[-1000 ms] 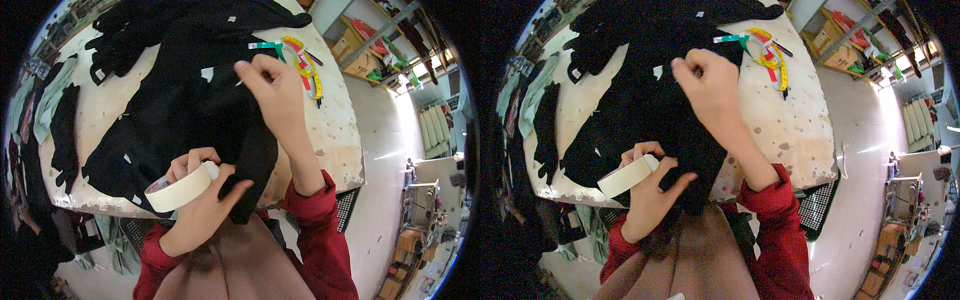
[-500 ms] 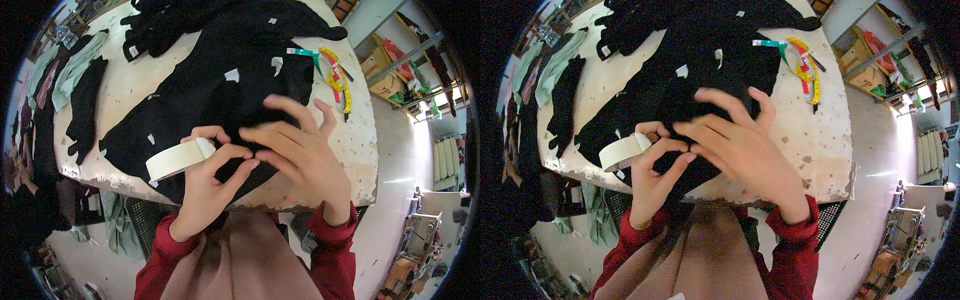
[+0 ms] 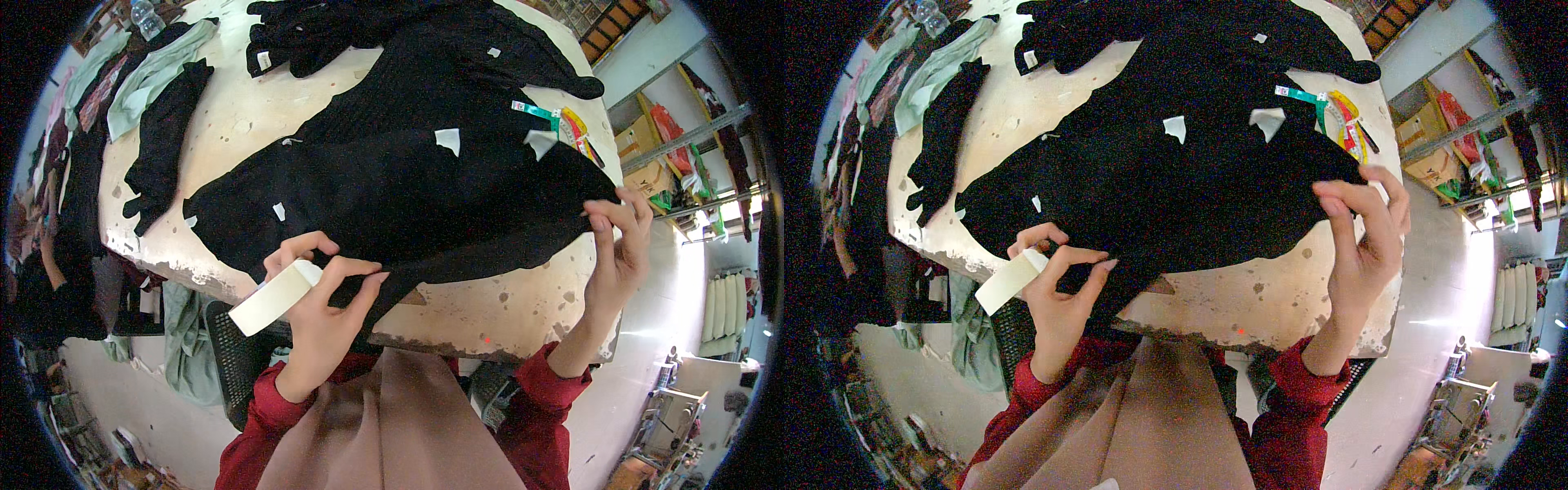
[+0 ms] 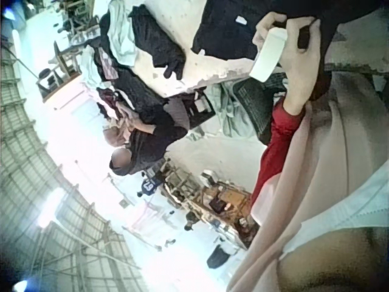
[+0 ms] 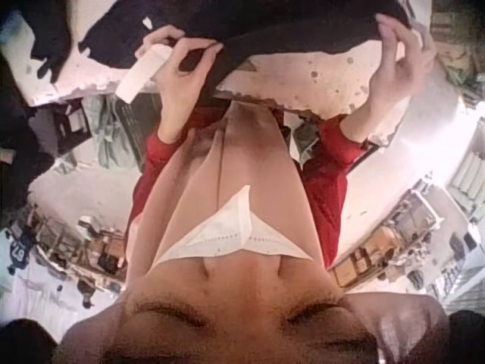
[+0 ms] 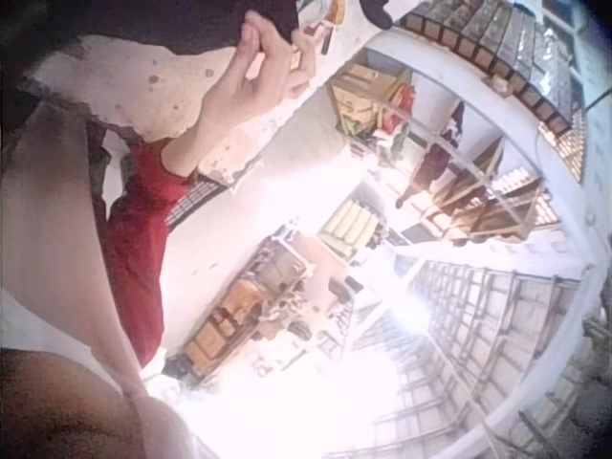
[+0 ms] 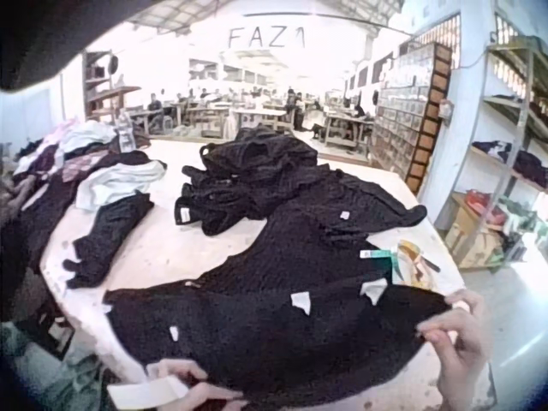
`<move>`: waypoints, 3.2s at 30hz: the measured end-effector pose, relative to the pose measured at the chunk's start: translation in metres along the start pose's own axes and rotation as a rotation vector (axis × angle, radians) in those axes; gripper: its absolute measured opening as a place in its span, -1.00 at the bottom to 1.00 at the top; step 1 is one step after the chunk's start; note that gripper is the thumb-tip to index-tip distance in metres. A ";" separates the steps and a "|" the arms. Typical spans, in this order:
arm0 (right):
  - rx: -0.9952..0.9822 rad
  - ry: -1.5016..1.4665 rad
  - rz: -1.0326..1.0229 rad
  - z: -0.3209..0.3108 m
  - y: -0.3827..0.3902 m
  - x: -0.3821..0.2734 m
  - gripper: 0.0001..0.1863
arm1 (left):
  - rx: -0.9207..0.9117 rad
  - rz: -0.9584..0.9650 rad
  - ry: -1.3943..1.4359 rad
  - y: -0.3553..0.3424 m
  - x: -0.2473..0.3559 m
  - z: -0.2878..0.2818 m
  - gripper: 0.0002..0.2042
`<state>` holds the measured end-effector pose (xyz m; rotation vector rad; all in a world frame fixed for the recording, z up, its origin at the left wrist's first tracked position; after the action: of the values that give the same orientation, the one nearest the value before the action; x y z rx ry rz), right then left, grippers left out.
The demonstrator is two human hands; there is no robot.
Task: The person lays a black garment flat on a table, measures it with a measuring tape, applies pieces of tape to mark specific points, and uses a pen to mark the garment. The person handles the garment, tape, measuring tape, and pen throughout the process.
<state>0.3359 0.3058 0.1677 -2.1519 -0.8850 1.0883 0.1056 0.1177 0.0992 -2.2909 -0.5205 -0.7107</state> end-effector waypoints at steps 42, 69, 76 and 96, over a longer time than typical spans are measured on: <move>-1.581 -0.326 -0.261 0.020 0.116 -0.048 -0.75 | -0.677 0.120 0.314 0.011 -0.063 -0.080 -0.34; -0.255 -0.234 0.214 0.040 0.138 -0.072 -0.82 | -0.720 0.430 0.399 0.044 0.015 0.044 -0.66; -0.449 -0.614 0.054 0.030 0.145 -0.087 -0.77 | -0.634 0.410 0.138 0.028 0.009 0.039 -0.72; 0.242 -0.450 0.378 -0.032 0.099 -0.027 -0.43 | -0.797 0.843 0.789 0.068 0.050 0.025 -0.83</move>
<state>0.3799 0.2181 0.1251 -1.9438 -0.4956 1.8173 0.1885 0.0963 0.0818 -2.2687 1.2043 -1.3779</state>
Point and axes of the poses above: each hand's wrist, its own y-axis away from the middle knuckle, its own z-axis out of the palm, x = y × z, the point moved 5 cm from there along -y, towards the middle knuckle, and after that the axes turned 1 degree about -y, right-handed, at the moved point
